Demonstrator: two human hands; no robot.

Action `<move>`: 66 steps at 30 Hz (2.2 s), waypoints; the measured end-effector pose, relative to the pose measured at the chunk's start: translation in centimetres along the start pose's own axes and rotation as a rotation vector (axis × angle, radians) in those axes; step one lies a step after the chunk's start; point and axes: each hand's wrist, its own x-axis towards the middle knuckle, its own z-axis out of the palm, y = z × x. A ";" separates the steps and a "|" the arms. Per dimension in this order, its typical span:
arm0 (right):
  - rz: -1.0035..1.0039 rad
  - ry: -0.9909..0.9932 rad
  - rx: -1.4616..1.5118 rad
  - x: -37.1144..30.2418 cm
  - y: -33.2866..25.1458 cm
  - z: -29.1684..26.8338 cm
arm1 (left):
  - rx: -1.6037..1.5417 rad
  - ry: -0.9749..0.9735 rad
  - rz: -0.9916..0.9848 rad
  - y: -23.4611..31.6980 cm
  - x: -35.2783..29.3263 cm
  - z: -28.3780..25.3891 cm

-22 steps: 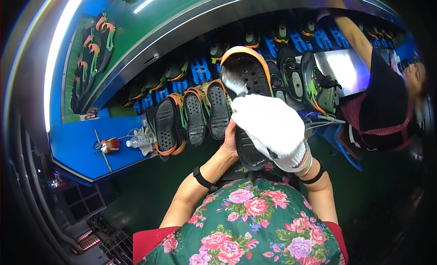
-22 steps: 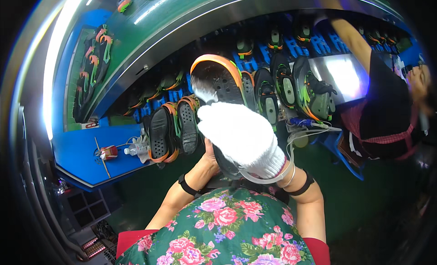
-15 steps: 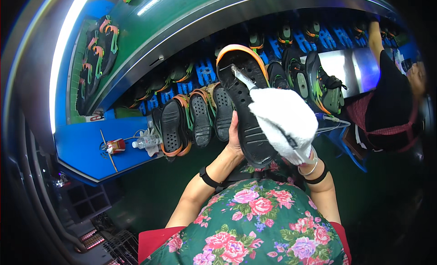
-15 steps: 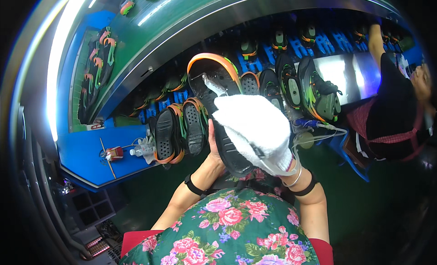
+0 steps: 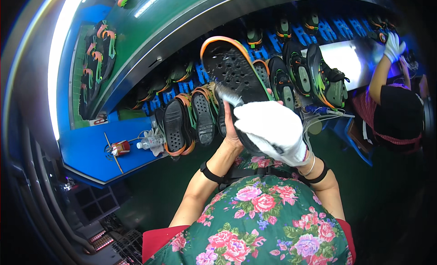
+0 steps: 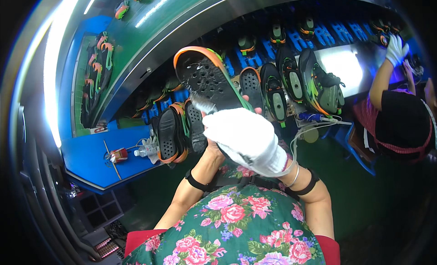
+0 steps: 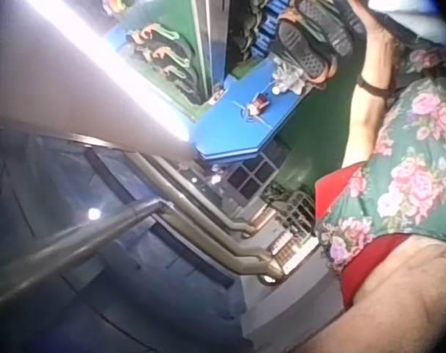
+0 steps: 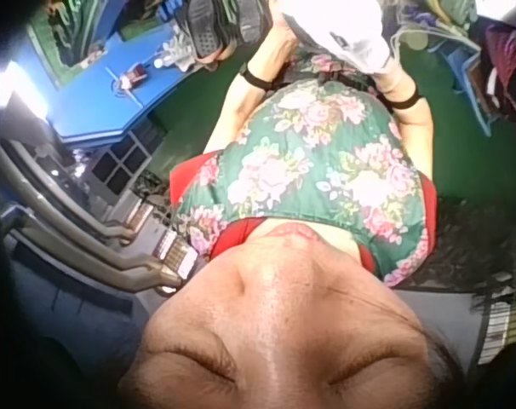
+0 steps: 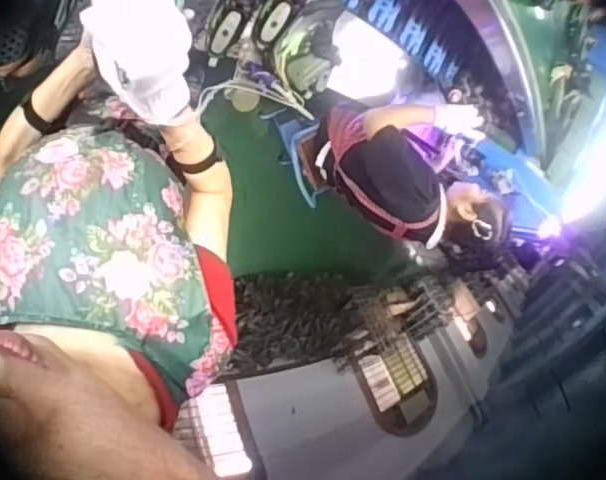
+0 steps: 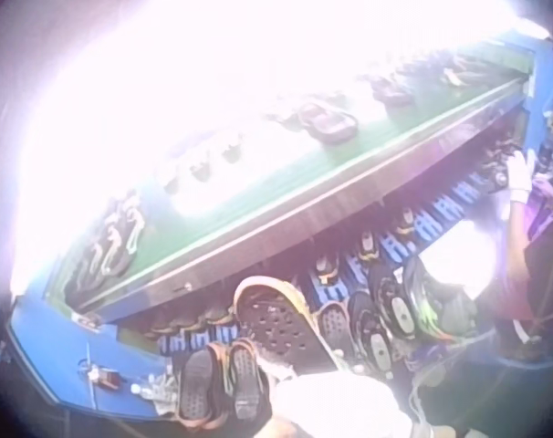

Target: Applying adhesive to the bottom of shoe soles using a brush.

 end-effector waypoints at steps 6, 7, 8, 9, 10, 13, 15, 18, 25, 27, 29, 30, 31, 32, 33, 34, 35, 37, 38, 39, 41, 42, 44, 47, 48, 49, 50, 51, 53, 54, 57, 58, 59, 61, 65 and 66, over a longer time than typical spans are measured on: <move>-0.091 -0.136 0.204 2.7 0.4 -3.1 | -0.196 0.033 0.039 1.0 0.6 0.8; -0.092 -0.163 0.144 2.0 -0.1 -2.5 | -0.082 -0.010 -0.004 1.1 0.7 1.1; 0.028 -0.201 0.264 1.7 -0.6 -1.7 | -0.162 0.033 0.015 1.0 0.7 1.3; -0.186 -0.168 0.071 1.7 -0.6 -2.0 | -0.244 -0.043 0.040 0.9 0.9 1.6; -0.171 -0.143 0.159 1.7 -0.6 -1.9 | -0.239 -0.052 0.076 0.8 0.9 1.7; 0.038 -0.086 0.384 1.3 -0.8 -2.2 | -0.267 -0.040 0.108 0.9 1.1 2.3; -0.078 -0.063 0.273 2.0 -0.3 -3.0 | -0.303 -0.017 0.104 1.1 1.1 2.2; 0.020 -0.253 0.305 0.0 -0.6 -2.1 | -0.249 0.083 0.091 1.3 1.1 1.6; -0.146 -0.146 0.251 1.0 -0.2 -2.9 | -0.340 -0.060 0.103 1.8 1.5 2.4; -0.094 -0.240 0.163 0.2 -0.7 -2.9 | -0.246 0.041 0.142 2.1 1.2 1.6; -0.052 -0.209 0.336 -0.5 -1.3 -1.3 | -0.193 -0.004 0.104 2.5 1.3 1.1; -0.120 -0.231 0.291 -0.7 -1.4 -1.9 | -0.211 -0.145 0.051 2.4 1.5 1.0; -0.120 -0.233 0.294 -0.1 -1.6 -2.4 | -0.211 -0.142 0.054 2.6 1.5 0.8; -0.145 -0.245 0.363 0.4 -1.5 -3.0 | -0.205 -0.118 0.073 2.8 1.5 0.6; -0.169 -0.256 0.431 0.6 -1.2 -3.2 | -0.199 -0.093 0.092 3.0 1.5 0.4; -0.064 -0.222 0.466 0.2 -0.9 -3.3 | -0.222 -0.205 0.036 2.9 1.8 1.3; -0.087 -0.182 0.413 0.0 -0.3 -3.3 | -0.225 -0.204 0.032 2.9 1.8 1.3; -0.139 -0.161 0.213 -0.4 -0.4 -3.1 | -0.145 -0.113 0.055 3.0 1.5 1.4; -0.152 -0.195 0.243 -0.7 -0.6 -2.9 | -0.157 -0.035 0.114 3.0 1.3 1.3; -0.165 -0.228 0.274 -1.0 -0.8 -2.6 | -0.158 -0.035 0.113 3.1 1.4 1.0; -0.219 -0.186 0.231 -0.8 -1.2 -2.5 | -0.116 -0.076 0.127 3.4 1.3 0.4; -0.131 -0.225 0.431 -0.3 -1.1 -3.0 | -0.144 -0.038 0.150 3.4 1.0 0.2; 0.005 -0.227 0.686 -0.1 -0.4 -3.2 | -0.104 0.010 0.161 3.2 1.1 0.7; -0.123 -0.174 0.287 0.1 0.0 -3.7 | -0.039 0.034 0.113 3.7 0.7 0.4; -0.173 -0.194 0.216 -0.3 -0.2 -3.3 | -0.065 0.003 0.098 3.8 0.6 0.3; -0.294 -0.267 0.114 -0.6 -0.6 -3.5 | -0.091 -0.030 0.080 3.8 0.8 0.6; -0.258 -0.240 0.192 -1.3 -0.9 -2.8 | -0.032 -0.103 0.119 3.8 1.3 0.9; -0.222 -0.212 0.269 -1.8 -1.1 -2.2 | -0.035 -0.101 0.120 3.6 1.4 1.3; -0.201 -0.230 0.328 -1.3 -0.9 -2.8 | -0.171 -0.059 0.099 3.6 1.0 1.6; -0.126 -0.266 0.517 -1.0 -0.2 -3.1 | -0.117 -0.102 0.107 3.9 1.1 0.8; -0.052 -0.225 0.521 -0.1 0.2 -3.6 | -0.175 -0.080 0.028 4.4 0.5 -0.3; -0.095 -0.242 0.400 -0.1 0.1 -3.6 | -0.062 -0.072 0.009 4.6 0.4 -0.2; -0.138 -0.258 0.278 -0.2 -0.1 -3.6 | -0.064 -0.070 0.012 4.7 0.5 -0.2; -0.281 -0.288 0.218 -0.6 -0.8 -3.2 | -0.064 -0.104 0.052 5.0 1.0 -0.1; -0.157 -0.386 0.623 0.1 -0.3 -3.6 | -0.020 -0.118 -0.011 5.6 1.0 -0.2; -0.046 -0.411 0.729 -0.5 0.3 -3.4 | 0.068 -0.136 -0.038 5.9 1.1 -0.1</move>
